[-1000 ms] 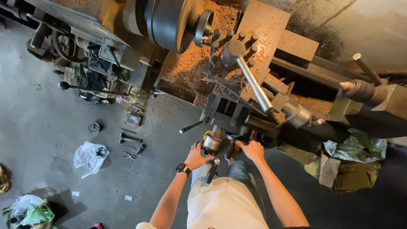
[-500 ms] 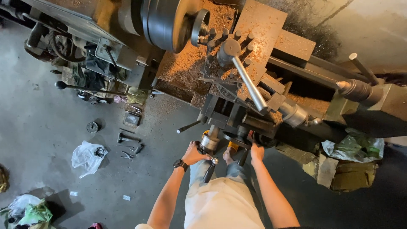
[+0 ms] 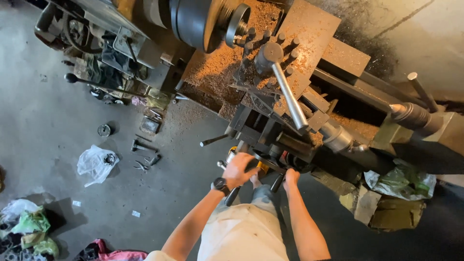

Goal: The person operates a metal lathe, adjusting the chuck and tool post while the machine spins. They manipulate the control levers and handles to position the cutting tool against the rotating metal workpiece.

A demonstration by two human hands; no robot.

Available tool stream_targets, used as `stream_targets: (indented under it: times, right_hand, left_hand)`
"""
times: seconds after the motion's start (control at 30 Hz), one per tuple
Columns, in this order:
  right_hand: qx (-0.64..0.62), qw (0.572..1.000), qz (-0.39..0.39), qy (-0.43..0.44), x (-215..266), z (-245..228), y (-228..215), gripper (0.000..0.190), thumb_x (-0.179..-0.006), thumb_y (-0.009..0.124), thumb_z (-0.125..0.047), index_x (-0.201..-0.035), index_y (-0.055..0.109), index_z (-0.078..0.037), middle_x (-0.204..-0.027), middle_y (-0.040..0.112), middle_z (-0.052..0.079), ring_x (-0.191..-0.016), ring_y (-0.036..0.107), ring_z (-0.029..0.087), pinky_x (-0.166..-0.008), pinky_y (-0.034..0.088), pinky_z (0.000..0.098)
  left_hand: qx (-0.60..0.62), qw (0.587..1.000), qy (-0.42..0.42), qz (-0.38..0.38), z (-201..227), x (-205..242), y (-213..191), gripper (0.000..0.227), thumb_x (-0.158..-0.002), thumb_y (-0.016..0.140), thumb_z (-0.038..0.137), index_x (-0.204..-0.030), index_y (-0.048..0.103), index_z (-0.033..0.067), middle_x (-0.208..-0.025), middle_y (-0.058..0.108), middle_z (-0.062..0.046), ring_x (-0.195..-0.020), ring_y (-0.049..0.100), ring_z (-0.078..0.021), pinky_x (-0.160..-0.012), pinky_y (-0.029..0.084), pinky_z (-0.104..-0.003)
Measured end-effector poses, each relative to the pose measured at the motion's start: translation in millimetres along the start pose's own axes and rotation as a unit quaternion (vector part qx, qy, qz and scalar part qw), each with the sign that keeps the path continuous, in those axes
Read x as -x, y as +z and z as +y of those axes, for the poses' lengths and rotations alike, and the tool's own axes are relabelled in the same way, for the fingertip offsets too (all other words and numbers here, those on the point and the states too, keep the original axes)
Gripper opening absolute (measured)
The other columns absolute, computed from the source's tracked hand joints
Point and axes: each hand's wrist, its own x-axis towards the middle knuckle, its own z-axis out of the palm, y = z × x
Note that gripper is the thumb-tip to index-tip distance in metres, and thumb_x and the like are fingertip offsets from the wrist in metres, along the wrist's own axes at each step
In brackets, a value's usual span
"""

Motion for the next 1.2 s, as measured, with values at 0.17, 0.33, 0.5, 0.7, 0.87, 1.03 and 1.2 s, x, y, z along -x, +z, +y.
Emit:
stream_targets:
  times: [0.17,0.33,0.5,0.7,0.87,1.03,1.2]
  right_hand:
    - [-0.052,0.997,-0.059,0.008,-24.2,13.5,-6.2,0.059,-0.079,0.040,-0.005,-0.133,0.028,0.015,-0.129,0.034,0.031,-0.118,0.041,0.037,-0.092,0.037,0.0473]
    - [-0.052,0.994,-0.094,0.037,-30.3,9.4,-8.2,0.054,-0.079,0.042,-0.004,-0.128,0.033,0.016,-0.123,0.039,0.031,-0.113,0.043,0.037,-0.089,0.038,0.0505]
    - [-0.164,0.977,-0.119,0.062,-50.6,19.2,-4.5,0.046,-0.079,0.057,-0.014,-0.118,0.044,0.008,-0.103,0.045,0.021,-0.087,0.047,0.032,-0.075,0.042,0.0540]
    - [-0.183,0.971,-0.120,0.093,-106.6,65.1,-1.7,0.034,-0.080,0.057,-0.018,-0.109,0.050,-0.002,-0.099,0.044,0.012,-0.083,0.046,0.024,-0.077,0.043,0.0407]
    - [-0.163,0.976,-0.115,0.083,-65.8,28.7,-5.1,0.028,-0.078,0.064,-0.021,-0.099,0.053,-0.005,-0.087,0.049,0.011,-0.069,0.049,0.023,-0.062,0.045,0.0389]
    - [-0.081,0.992,-0.063,0.069,-206.9,136.7,10.1,0.025,-0.080,0.060,-0.026,-0.090,0.054,-0.004,-0.071,0.050,0.013,-0.048,0.048,0.024,-0.039,0.043,0.0376]
    - [-0.007,0.997,-0.071,0.015,45.5,-43.9,-18.7,0.060,-0.079,0.055,-0.019,-0.122,0.040,0.019,-0.124,0.040,0.035,-0.123,0.038,0.038,-0.096,0.034,0.0494]
  left_hand:
    - [-0.125,0.968,0.063,-0.207,-9.7,-6.9,67.2,0.039,-0.081,0.062,0.032,-0.106,0.054,0.0032,-0.099,0.052,-0.016,-0.091,0.054,-0.0295,-0.076,0.047,-0.037]
    - [-0.242,0.892,0.012,-0.382,-45.9,-8.6,118.9,0.038,-0.086,0.054,0.036,-0.101,0.054,0.0012,-0.103,0.050,-0.023,-0.097,0.052,-0.0383,-0.085,0.042,-0.047]
    - [-0.228,0.877,-0.008,-0.422,-61.9,-16.0,131.7,0.045,-0.086,0.050,0.044,-0.099,0.060,0.0026,-0.093,0.060,-0.025,-0.088,0.059,-0.0415,-0.081,0.045,-0.049]
    - [-0.262,0.882,0.017,-0.391,-60.0,-10.3,135.4,0.047,-0.084,0.045,0.050,-0.097,0.064,0.0095,-0.086,0.064,-0.021,-0.083,0.062,-0.0385,-0.080,0.045,-0.047]
    - [-0.278,0.889,0.008,-0.363,-49.1,-2.3,147.8,0.045,-0.086,0.043,0.049,-0.099,0.063,0.0104,-0.087,0.062,-0.022,-0.086,0.059,-0.0400,-0.085,0.040,-0.051]
    - [-0.314,0.893,0.005,-0.321,-50.6,12.2,175.2,0.041,-0.082,0.050,0.048,-0.094,0.064,0.0112,-0.085,0.060,-0.022,-0.087,0.057,-0.0414,-0.087,0.037,-0.055]
    - [-0.357,0.897,0.006,-0.260,-34.8,15.5,187.1,0.040,-0.077,0.055,0.046,-0.084,0.066,0.0075,-0.082,0.058,-0.025,-0.085,0.054,-0.0447,-0.085,0.034,-0.061]
